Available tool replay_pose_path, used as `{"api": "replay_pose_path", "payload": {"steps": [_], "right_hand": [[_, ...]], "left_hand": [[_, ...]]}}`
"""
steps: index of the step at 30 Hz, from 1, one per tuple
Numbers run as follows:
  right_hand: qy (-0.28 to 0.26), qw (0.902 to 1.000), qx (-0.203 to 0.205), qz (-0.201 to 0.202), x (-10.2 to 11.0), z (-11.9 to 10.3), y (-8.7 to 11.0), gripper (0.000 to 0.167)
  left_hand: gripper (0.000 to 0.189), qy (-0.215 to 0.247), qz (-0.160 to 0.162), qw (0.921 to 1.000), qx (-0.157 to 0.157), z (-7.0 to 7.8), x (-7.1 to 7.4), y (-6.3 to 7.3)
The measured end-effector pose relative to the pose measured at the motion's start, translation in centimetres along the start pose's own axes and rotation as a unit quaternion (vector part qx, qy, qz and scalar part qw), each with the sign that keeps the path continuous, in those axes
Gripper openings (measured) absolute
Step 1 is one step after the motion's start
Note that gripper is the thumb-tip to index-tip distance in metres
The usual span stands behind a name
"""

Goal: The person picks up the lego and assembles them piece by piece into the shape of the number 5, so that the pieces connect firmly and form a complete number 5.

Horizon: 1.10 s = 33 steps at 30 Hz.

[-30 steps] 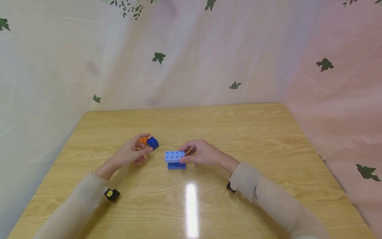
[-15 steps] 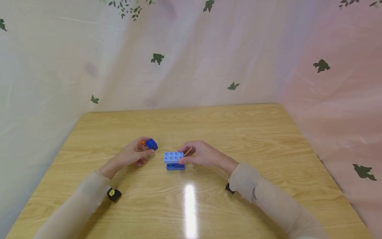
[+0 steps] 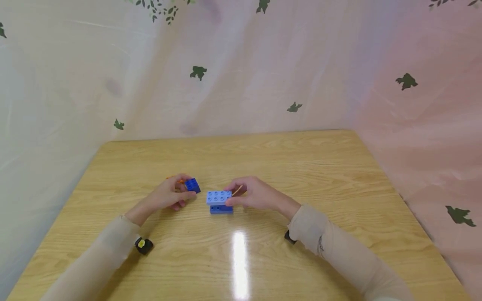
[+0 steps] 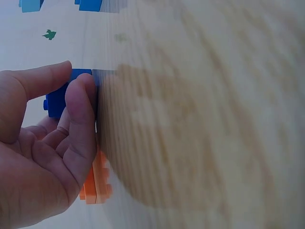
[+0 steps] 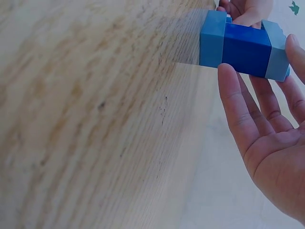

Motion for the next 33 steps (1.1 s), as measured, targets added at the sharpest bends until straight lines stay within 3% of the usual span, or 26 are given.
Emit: {"api": "replay_pose_path", "payload": {"steps": [12, 22, 33], "right_hand": [[0.001, 1.0, -0.005, 0.001, 0.0, 0.0, 0.0, 0.037], [-0.005, 1.0, -0.008, -0.001, 0.1, 0.0, 0.0, 0.035], [-0.01, 0.9999, 0.005, -0.006, 0.0, 0.0, -0.1, 0.035]], "left_hand": [[0.056, 0.008, -0.01, 0.9997, -0.02, 0.3, -0.2, 0.7], [0.057, 0.048, -0.041, 0.9953, -0.074, 4.6, -0.7, 3.2], [0.055, 0.05, -0.076, 0.9902, -0.106, 6.2, -2.4, 3.0]]}}
Point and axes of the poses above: each hand's wrist, its own y-axis away from the middle knuckle, its own x-axis out of the back of the hand, z = x × y, the point moved 5 cm from there along -y, towards the middle knuckle, and after that the axes turned 7 degrees about -z, right-handed, at the moved point
